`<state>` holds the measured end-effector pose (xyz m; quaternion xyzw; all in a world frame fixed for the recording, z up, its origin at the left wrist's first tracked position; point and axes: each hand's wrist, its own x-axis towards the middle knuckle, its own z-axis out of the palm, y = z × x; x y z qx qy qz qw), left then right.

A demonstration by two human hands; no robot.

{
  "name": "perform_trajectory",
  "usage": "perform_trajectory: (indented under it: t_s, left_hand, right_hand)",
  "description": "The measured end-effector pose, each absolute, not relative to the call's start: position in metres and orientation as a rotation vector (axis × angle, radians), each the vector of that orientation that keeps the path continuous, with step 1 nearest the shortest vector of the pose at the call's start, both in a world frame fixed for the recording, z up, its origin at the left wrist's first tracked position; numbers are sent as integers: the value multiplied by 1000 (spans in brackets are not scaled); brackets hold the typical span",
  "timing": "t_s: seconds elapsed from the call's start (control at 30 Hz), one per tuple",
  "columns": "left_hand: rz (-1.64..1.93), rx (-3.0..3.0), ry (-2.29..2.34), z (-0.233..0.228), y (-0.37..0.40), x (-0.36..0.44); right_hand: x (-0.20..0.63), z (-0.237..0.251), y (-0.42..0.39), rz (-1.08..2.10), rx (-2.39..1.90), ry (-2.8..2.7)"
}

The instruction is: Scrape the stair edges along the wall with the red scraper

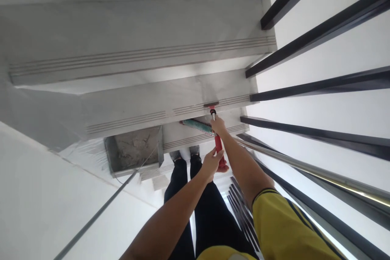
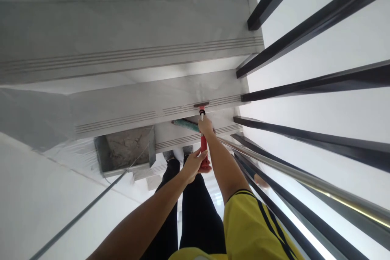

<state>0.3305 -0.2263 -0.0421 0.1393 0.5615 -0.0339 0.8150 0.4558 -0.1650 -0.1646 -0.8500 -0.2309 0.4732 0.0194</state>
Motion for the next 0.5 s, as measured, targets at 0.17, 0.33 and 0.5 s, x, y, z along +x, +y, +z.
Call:
perform_trajectory:
  t_s: [0.17,0.33,0.5]
  left_hand:
    - [-47,300,1153,-41,-231,335]
    - [1,255,1211,-37,-249,302]
    - [5,352,1328,-45,-250,252]
  right_hand:
    - [461,-162,-167,1469,-2672,-815]
    - [417,-154,-169,1526,-2612,-981]
    - [363,-162,-164,1662,-2497,-833]
